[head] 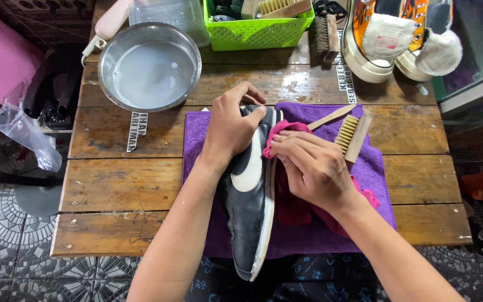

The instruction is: The person cleans a black and white sneaker on a wooden table. They use a pink cloth to wipe the sole, a metal pick to scrape the sole's grooves, and a brush dipped in water to scrub the white midsole. They finish by wiping the shoe with the cloth and scraping the sole again.

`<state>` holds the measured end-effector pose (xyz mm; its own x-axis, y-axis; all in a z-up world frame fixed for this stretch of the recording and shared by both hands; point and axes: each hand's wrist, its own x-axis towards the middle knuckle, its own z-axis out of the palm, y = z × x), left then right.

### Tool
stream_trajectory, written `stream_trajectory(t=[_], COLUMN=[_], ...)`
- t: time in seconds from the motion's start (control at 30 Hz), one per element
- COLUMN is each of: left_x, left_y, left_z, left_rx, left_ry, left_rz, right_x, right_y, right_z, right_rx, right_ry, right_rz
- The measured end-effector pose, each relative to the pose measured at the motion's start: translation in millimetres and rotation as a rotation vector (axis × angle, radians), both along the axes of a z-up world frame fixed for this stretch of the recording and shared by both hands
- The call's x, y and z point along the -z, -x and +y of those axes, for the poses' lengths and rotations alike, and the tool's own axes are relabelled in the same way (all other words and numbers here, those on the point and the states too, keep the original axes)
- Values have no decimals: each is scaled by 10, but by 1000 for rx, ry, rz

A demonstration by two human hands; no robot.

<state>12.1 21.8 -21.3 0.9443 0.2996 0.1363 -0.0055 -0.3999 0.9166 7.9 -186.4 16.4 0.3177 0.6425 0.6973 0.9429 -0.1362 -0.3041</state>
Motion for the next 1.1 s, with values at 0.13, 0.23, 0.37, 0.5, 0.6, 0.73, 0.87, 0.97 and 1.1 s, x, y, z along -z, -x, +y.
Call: stream_trajectory(t=[0.13, 0.23, 0.37, 0.5, 0.6, 0.73, 0.87, 0.97, 1.1], left_x=[48, 78, 49, 50, 66, 28, 13, 35, 79], left_y=[-12, -20, -10, -7, -22, -6, 7, -1, -12], left_z=[2, 9, 10, 17, 22, 28, 35, 57, 65], left_rx=[-7, -3, 2, -8, -6, 7, 38, 48, 72], left_ry=[-20, -23, -15, 0, 5, 3, -26, -40, -66], left_rz=[-16, -32, -43, -33, -35, -47, -43, -51, -101], right_x=[22, 34, 60, 72, 68, 91, 96, 169, 44], right_y=[96, 194, 261, 309, 361, 242, 18, -188, -406], right_z=[-59, -89, -141, -190, -213, -234, -167, -107, 15], right_rx=[-26, -31, -60, -97, -104, -191, -367, -455, -490], right_ry=[-2, 12, 29, 25, 13, -22, 0, -15, -55], right_rz=[2, 10, 26, 87, 157, 164, -4, -143, -253])
